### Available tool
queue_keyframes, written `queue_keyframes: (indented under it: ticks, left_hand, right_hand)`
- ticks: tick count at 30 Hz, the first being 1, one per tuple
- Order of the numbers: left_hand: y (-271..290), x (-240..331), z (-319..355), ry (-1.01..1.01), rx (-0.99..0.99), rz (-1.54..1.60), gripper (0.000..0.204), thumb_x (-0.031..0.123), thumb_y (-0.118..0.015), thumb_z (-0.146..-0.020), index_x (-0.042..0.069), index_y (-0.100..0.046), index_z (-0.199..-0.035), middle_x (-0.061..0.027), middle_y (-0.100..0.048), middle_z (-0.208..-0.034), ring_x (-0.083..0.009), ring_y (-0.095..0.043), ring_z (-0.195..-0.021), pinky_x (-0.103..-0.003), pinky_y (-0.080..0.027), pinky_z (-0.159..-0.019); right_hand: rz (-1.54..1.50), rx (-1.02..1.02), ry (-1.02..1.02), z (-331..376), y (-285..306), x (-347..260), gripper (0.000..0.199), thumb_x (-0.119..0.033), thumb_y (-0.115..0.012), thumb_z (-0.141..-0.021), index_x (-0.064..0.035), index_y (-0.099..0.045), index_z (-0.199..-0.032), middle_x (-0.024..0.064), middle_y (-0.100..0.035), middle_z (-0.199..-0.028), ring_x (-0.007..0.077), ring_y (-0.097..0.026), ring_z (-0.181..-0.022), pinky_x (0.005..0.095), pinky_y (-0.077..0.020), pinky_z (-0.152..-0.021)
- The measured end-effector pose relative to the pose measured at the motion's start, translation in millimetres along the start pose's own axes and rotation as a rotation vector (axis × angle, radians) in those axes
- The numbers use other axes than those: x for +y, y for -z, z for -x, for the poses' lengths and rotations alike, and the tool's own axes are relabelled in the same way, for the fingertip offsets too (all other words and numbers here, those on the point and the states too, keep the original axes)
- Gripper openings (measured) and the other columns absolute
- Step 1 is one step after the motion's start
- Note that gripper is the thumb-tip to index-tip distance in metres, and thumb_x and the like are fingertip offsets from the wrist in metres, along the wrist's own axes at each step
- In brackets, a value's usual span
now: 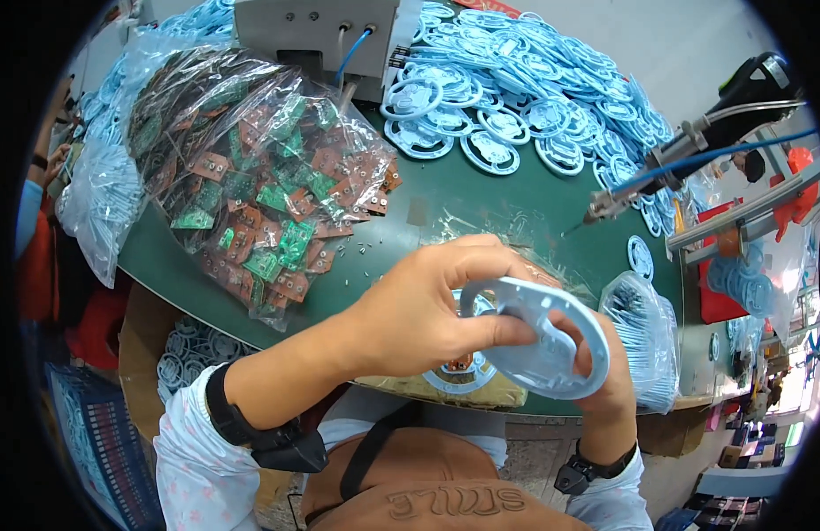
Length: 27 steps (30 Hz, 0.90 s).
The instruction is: Assemble electronic toy components by placing circuit boards into plastic frames and using a pneumatic press tool.
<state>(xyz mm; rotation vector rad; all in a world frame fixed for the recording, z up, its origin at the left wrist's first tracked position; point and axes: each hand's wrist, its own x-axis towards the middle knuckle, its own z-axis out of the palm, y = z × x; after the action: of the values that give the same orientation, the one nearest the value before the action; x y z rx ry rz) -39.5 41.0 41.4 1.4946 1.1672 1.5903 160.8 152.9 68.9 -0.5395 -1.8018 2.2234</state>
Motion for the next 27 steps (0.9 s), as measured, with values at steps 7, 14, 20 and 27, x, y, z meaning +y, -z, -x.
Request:
queue_keyframes:
  ticks: [7, 14, 20, 27]
  left_hand:
    - [-6.3, 0.3, 34.5, 0.096, 0.172, -0.361, 0.019, 0.005, -0.074, -0.085, 0.003, -0.070, -0.103, -0.0151, -0.061, -0.110, -0.0266, -0.066, -0.089, -0.040, -0.051, -0.082]
    - [-6.4, -19.2, 59.4, 0.669, -0.044, -0.209, 0.030, 0.020, -0.056, -0.100, -0.006, -0.067, -0.110, -0.0229, -0.070, -0.098, -0.0344, -0.069, -0.092, -0.045, -0.053, -0.081]
    - [-21.0, -34.5, 70.1, 0.731, 0.199, 0.903, 0.034, 0.014, -0.063, -0.099, -0.001, -0.063, -0.129, -0.0081, -0.070, -0.112, -0.0132, -0.065, -0.105, -0.029, -0.056, -0.090]
    - [-22.7, -31.4, 71.8, 0.675, 0.129, 0.801, 0.036, 0.011, -0.066, -0.097, -0.002, -0.062, -0.130, -0.0108, -0.070, -0.116, -0.0130, -0.066, -0.101, -0.028, -0.057, -0.090]
  right_hand:
    - [0.523, 0.026, 0.145, 7.2, 15.0, 2.5, 0.072, -0.015, -0.089, -0.059, -0.0018, -0.065, -0.125, 0.0117, -0.065, -0.123, 0.0201, -0.063, -0.104, 0.0307, -0.0486, -0.084]
    - [0.966, 0.019, 0.391, 1.1, 18.2, 48.2, 0.061, -0.019, -0.090, -0.061, -0.0102, -0.072, -0.119, 0.0129, -0.062, -0.120, 0.0234, -0.059, -0.098, 0.0316, -0.0495, -0.076]
    - [1.059, 0.016, 0.486, 1.1, 11.4, 58.7, 0.062, -0.019, -0.089, -0.060, -0.0163, -0.073, -0.119, 0.0109, -0.062, -0.123, 0.0213, -0.058, -0.087, 0.0310, -0.0492, -0.071]
    - [1.122, -0.004, 0.576, 9.6, 6.8, 46.5, 0.064, -0.018, -0.090, -0.057, -0.0199, -0.073, -0.118, 0.0127, -0.061, -0.127, 0.0211, -0.057, -0.085, 0.0323, -0.0482, -0.073]
